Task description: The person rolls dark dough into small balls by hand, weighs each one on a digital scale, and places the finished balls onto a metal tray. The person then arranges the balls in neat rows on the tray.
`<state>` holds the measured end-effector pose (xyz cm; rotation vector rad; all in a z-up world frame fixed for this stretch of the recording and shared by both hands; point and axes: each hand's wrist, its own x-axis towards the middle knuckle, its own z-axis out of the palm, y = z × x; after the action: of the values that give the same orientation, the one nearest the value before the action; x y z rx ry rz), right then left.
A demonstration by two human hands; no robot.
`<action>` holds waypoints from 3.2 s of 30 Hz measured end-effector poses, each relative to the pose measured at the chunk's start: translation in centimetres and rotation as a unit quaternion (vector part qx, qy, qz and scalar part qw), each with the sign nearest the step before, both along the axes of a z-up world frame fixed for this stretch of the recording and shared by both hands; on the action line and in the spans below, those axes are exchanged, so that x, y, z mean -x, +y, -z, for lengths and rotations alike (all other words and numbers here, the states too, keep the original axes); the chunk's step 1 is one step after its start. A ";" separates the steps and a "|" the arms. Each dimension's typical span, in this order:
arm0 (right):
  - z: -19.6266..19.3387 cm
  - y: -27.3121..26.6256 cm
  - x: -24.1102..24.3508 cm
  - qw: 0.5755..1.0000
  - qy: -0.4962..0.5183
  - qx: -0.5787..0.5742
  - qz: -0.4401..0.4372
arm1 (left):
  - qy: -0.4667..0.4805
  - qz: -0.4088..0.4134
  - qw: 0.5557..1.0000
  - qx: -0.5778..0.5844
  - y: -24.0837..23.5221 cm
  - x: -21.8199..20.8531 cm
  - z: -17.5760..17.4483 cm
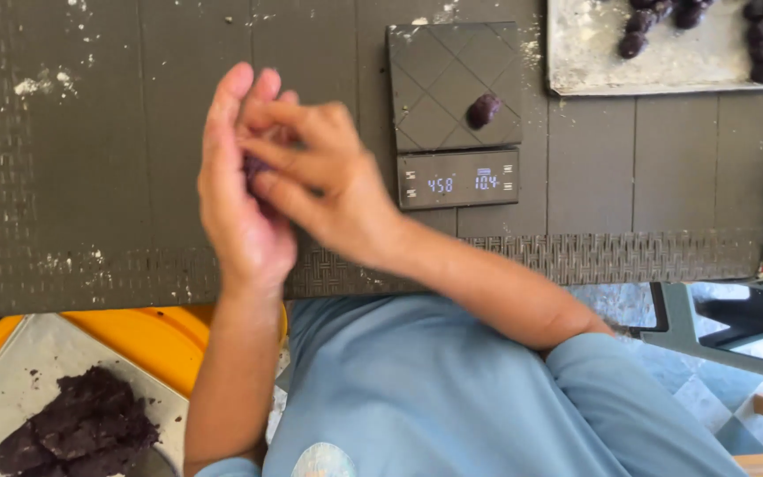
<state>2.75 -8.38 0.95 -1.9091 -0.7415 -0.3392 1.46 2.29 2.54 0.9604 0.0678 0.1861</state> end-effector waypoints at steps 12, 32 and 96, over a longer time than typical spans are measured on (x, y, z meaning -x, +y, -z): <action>-5.3 -3.0 0.3 0.914 -0.105 0.363 -0.149 | 0.083 0.374 0.905 0.186 -2.1 -0.1 1.0; 0.4 -17.9 -2.3 0.970 0.005 0.183 0.162 | -0.279 -0.006 0.734 -0.619 -9.9 -3.9 3.0; -3.3 -8.9 -1.8 0.917 -0.150 0.358 0.087 | 0.184 0.182 0.931 0.258 -1.0 2.8 -1.9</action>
<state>4.54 -17.30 4.21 -2.6661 -0.9913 -0.5307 -1.37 1.30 4.45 0.4553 0.2676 -0.3462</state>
